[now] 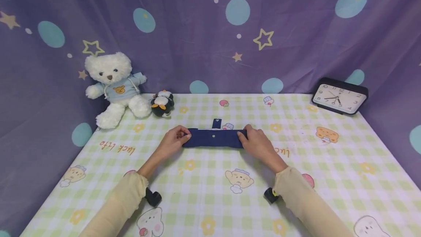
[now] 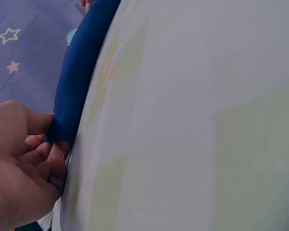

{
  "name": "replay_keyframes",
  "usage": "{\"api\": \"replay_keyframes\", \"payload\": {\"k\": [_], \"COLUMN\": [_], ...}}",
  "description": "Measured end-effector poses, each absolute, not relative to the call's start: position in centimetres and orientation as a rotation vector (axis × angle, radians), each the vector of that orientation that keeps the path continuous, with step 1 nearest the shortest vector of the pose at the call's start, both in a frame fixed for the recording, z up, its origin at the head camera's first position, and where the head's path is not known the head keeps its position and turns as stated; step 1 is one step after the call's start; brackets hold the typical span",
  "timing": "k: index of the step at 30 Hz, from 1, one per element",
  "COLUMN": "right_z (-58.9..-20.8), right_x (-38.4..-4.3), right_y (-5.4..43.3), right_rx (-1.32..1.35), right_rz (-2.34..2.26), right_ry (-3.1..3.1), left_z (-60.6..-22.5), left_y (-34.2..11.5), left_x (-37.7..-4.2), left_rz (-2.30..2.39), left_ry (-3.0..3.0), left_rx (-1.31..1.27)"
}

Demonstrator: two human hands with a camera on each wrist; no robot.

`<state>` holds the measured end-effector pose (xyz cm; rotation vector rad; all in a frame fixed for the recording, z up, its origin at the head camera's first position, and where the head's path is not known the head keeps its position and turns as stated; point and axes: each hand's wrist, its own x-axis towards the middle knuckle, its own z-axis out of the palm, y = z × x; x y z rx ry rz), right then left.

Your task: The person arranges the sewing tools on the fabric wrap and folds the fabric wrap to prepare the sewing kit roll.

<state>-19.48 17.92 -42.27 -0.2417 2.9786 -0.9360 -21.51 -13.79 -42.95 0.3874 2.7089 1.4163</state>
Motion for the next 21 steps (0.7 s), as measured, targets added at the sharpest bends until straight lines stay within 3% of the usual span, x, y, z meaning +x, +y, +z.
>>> {"api": "replay_keyframes", "payload": {"k": [7,15,21], "right_z": [-41.3,-40.4,-40.4], "right_x": [-19.8,-22.9,-25.4], "right_y": [16.7,14.2,12.7], "right_rx": [-0.252,-0.583,-0.679], "right_rz": [-0.798,-0.850,-0.847], "right_ry": [3.139,3.264,3.043], "left_z": [-42.9,-42.9,-42.9], "left_y": [-13.9,-13.9,-13.9], "left_x": [-21.5,-21.4,-21.4], "left_rz": [1.413,1.443,1.453], "left_ry": [2.712,2.682,2.672], "left_rx": [0.382,0.384,0.375]}}
